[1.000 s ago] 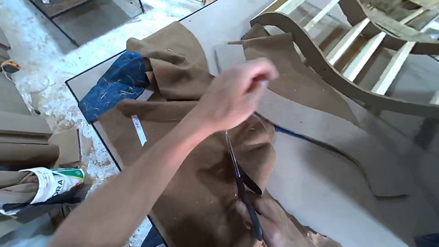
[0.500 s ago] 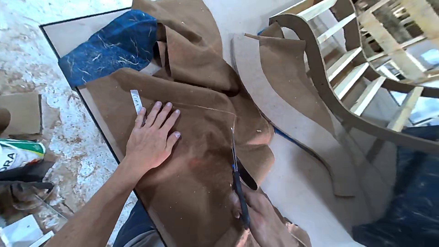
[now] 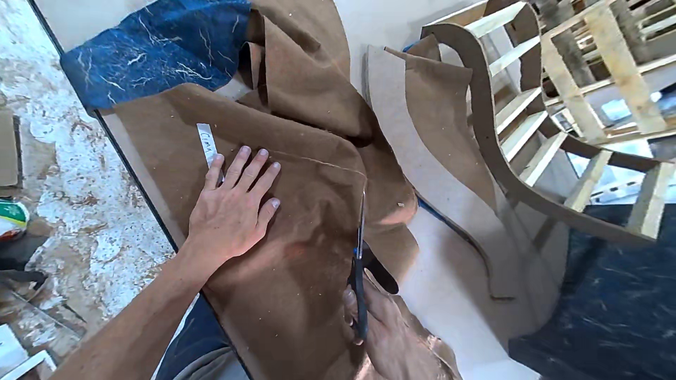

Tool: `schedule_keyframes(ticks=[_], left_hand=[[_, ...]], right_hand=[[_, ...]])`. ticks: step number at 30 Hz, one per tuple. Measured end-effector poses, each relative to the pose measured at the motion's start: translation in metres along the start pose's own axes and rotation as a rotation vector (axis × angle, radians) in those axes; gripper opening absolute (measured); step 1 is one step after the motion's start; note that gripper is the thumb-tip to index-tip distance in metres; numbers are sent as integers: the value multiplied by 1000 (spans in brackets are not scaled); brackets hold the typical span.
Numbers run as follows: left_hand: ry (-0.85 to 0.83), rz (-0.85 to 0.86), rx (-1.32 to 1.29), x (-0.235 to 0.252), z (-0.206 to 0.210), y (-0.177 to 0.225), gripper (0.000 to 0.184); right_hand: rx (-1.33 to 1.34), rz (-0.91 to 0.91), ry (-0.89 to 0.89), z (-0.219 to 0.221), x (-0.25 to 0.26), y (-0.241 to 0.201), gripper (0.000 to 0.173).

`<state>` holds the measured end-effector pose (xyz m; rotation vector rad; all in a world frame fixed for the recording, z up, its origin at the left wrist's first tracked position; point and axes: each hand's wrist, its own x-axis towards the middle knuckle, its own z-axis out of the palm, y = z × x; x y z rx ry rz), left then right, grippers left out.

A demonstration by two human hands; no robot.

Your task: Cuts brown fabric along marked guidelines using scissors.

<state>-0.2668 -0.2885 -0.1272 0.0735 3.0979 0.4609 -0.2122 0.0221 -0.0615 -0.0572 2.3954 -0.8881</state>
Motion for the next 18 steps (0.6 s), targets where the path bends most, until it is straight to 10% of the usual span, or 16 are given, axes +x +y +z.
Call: schedule_keyframes(ticks=[18], left_hand=[[8, 4, -16, 0, 2, -3, 66]], right_hand=[[201, 38, 26, 3, 0, -14, 71]])
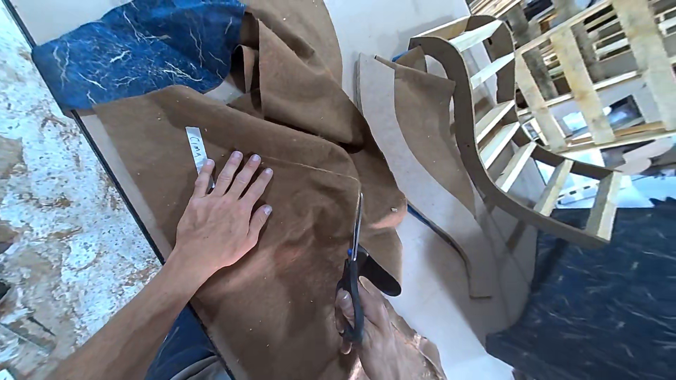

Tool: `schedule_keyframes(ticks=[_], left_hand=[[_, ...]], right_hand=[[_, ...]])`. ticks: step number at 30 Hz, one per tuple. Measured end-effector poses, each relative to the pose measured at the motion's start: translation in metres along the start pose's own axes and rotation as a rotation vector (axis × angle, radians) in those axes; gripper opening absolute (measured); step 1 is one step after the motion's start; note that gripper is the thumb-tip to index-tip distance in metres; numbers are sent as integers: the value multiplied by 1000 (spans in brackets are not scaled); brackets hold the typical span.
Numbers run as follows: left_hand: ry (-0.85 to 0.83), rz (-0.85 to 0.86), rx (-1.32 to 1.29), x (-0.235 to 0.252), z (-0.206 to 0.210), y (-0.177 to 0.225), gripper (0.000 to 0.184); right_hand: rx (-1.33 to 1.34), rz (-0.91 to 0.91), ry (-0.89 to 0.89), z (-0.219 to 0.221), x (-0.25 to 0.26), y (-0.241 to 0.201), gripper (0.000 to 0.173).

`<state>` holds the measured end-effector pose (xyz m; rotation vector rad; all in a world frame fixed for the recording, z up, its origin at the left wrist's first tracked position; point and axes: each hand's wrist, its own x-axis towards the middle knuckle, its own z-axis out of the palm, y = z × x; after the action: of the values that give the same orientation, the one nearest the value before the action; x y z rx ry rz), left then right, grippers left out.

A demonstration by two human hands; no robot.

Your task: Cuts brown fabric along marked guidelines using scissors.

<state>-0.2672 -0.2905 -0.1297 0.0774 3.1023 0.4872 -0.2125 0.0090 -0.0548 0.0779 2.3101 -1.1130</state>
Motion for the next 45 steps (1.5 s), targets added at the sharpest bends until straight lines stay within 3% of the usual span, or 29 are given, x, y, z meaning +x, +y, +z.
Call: schedule_keyframes(ticks=[10, 17, 26, 34, 45], left_hand=[[-8, -14, -2, 1, -2, 2, 66], [34, 2, -4, 0, 1, 2, 67], [49, -2, -9, -1, 2, 1, 67], [73, 5, 4, -1, 6, 0, 68], [60, -6, 4, -2, 5, 1, 68]], right_hand=[[107, -2, 18, 5, 2, -7, 70], [327, 14, -48, 3, 7, -17, 69], [330, 71, -6, 7, 10, -28, 67], [520, 12, -4, 11, 24, -33, 62], [388, 67, 38, 13, 31, -33, 65]])
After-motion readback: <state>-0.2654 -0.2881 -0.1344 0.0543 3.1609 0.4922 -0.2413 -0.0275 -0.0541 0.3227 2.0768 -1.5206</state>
